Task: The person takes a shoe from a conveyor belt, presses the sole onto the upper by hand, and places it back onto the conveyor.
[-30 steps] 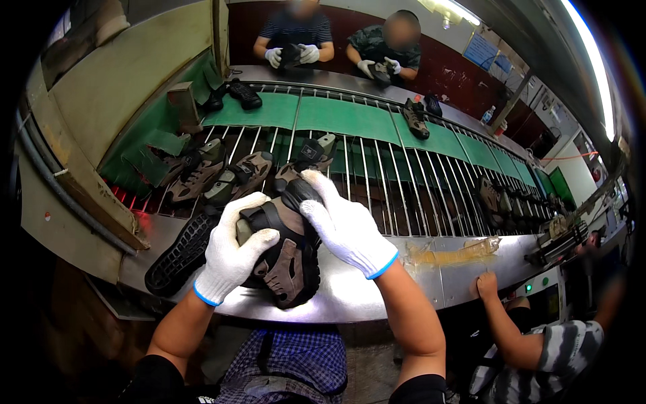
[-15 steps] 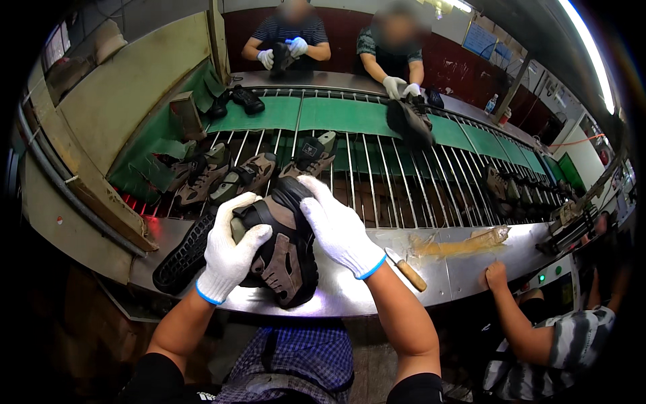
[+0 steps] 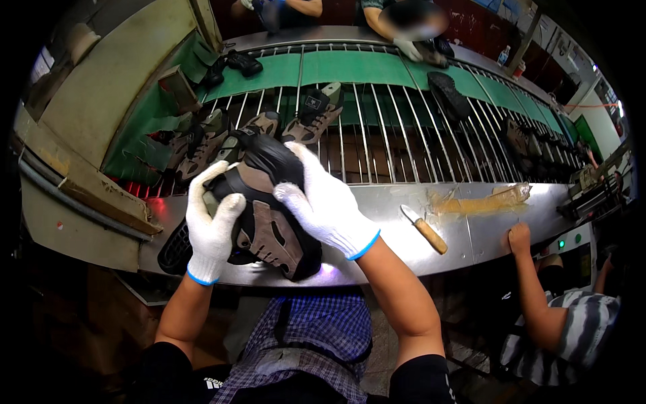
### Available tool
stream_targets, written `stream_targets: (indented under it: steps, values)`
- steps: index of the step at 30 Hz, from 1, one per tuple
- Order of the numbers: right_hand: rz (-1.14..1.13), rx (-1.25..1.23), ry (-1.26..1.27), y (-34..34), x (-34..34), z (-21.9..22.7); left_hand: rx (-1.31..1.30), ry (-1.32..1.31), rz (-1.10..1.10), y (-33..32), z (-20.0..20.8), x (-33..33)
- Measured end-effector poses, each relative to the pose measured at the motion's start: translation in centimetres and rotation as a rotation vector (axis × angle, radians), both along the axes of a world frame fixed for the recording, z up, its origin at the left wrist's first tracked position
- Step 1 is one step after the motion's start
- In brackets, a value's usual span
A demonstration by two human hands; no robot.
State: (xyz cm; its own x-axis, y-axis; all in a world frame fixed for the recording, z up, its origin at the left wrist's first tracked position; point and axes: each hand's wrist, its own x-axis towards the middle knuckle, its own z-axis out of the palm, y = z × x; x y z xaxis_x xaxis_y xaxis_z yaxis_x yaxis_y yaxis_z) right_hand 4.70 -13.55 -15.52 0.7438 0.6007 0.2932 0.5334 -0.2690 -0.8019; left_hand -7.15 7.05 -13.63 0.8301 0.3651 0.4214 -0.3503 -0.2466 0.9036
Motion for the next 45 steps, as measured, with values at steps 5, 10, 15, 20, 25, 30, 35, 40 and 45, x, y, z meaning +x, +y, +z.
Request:
stream_targets:
  steps: [5, 10, 15, 20, 25, 30, 35, 40, 45]
  values:
    - [-0.002, -0.095, -0.013, 1.1, -2.8, -2.0, -0.048, 0.001, 0.114, 1.3, -1.5, -1.6]
    - [-0.059, -0.010, -0.072, 0.2, -7.6, -6.5, -0.158, 0.037, 0.239, 2.9, -2.9, -2.2]
    - [-0.066, -0.095, 0.004, -2.4, -9.3, -13.1, -0.082, 0.065, 0.327, 4.2, -3.6, -2.2]
    - [-0.125, 0.060, -0.087, -2.8, -8.5, -5.2, -0.029, -0.019, 0.125, 0.0, -0.7, -3.4]
    - [-0.387, 0.392, -0.265, -4.5, -9.9, 2.0, 0.388, -0.294, -0.088, -5.5, 1.8, -5.8]
    - [-0.445, 0.321, -0.099, -10.8, -14.9, 2.1, 0.409, -0.345, -0.165, -10.5, 0.3, -8.3]
    - [-0.594, 0.148, 0.105, -14.3, -19.8, 3.9, 0.477, -0.367, -0.410, -11.7, 0.0, -9.5]
    - [-0.681, 0.060, 0.390, -14.9, -21.6, 5.4, 0.496, -0.510, -0.499, -13.1, -1.2, -9.4]
    - [-0.588, -0.382, 0.210, -15.1, -22.6, 7.7, 0.488, -0.625, -0.543, -13.2, -1.5, -9.4]
